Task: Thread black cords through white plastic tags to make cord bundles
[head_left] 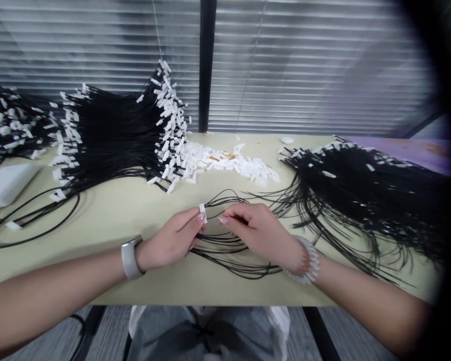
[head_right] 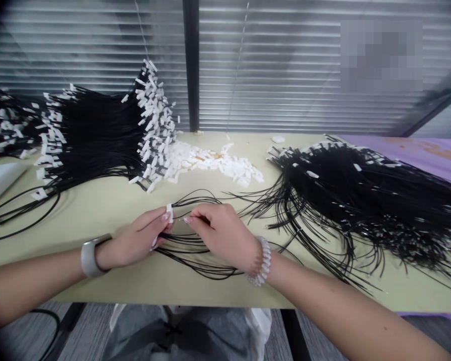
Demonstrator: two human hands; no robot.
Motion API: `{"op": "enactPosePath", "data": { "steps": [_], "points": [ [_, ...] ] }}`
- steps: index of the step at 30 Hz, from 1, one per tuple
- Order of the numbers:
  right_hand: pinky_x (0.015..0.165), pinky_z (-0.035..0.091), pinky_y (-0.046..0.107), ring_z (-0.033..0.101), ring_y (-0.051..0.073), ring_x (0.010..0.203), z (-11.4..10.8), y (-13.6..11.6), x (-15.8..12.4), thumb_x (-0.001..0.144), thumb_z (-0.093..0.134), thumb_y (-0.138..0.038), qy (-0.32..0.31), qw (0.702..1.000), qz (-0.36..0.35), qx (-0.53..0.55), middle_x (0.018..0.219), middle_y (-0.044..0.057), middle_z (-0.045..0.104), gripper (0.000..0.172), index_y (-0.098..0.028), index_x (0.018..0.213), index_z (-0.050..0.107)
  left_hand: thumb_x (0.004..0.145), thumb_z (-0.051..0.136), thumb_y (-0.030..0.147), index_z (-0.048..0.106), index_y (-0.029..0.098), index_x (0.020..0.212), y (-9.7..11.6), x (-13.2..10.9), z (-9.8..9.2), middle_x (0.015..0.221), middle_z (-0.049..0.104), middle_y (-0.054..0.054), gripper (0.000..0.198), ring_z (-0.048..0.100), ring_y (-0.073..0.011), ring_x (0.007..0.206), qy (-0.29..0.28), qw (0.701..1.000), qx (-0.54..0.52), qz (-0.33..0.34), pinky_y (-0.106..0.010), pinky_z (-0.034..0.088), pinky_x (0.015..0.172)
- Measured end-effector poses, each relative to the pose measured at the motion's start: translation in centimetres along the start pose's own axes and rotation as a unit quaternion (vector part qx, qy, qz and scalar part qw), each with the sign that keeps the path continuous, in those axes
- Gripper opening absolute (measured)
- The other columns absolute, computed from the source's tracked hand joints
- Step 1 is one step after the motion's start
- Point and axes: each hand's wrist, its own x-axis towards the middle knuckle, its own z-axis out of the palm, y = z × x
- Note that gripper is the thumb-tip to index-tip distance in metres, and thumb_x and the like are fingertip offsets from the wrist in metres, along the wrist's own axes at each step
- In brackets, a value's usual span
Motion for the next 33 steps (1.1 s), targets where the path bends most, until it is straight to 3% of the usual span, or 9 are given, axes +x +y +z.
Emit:
{"op": "enactPosePath", "data": {
  "steps": [15,25,29,31,33],
  "points": [
    [0.048,0.026,0.018,0.033,0.006,0.051,0.0,-0.3,0.0,0.086,0.044,-0.032,-0.035,0.999,-0.009,0.025,0.052,-0.005,0.039,0.027,-0.016,0.068,0.055,0.092,0.029,0.03,0.041,0.017,0.071,1.0,-0.4,0.2,0.057,0.041,0.004,0.027,0.036,-0.0086,0.05,-0.02,0.981,0.171,0.09,-0.021,0.031,0.047],
    [0.049,0.029,0.018,0.035,0.006,0.051,0.8,-0.6,-0.2,0.086,0.045,-0.033,-0.024,0.999,-0.004,0.043,0.052,-0.005,0.043,0.03,-0.016,0.063,0.053,0.092,0.029,0.032,0.046,0.017,0.082,0.8,-0.5,0.3,0.061,0.042,0.003,0.025,0.038,-0.0091,0.051,-0.038,0.984,0.154,0.078,-0.02,0.032,0.047],
    [0.046,0.033,0.017,0.042,0.005,0.049,-1.1,0.2,0.5,0.084,0.049,-0.039,0.014,0.995,0.015,0.096,0.058,-0.003,0.052,0.026,-0.017,0.076,0.059,0.092,0.03,0.036,0.041,0.017,0.073,0.5,-0.5,0.3,0.062,0.04,0.003,0.029,0.036,-0.0077,0.051,0.051,0.993,0.074,0.077,-0.019,0.034,0.046],
    [0.047,0.037,0.017,0.047,0.006,0.05,-2.7,1.4,1.0,0.084,0.047,-0.044,0.073,0.99,0.049,0.107,0.06,-0.001,0.055,0.031,-0.017,0.072,0.057,0.091,0.03,0.039,0.039,0.018,0.073,0.5,-0.5,0.4,0.063,0.039,0.003,0.029,0.035,-0.0069,0.049,0.117,0.99,0.015,0.074,-0.017,0.034,0.044],
    [0.047,0.038,0.018,0.049,0.007,0.05,-4.4,2.9,1.4,0.085,0.044,-0.046,0.076,0.991,0.084,0.074,0.059,0.0,0.054,0.037,-0.016,0.065,0.053,0.091,0.031,0.04,0.038,0.018,0.072,0.5,-0.3,0.4,0.063,0.038,0.004,0.03,0.034,-0.0061,0.047,0.164,0.983,-0.033,0.08,-0.016,0.033,0.041]
  ]
}}
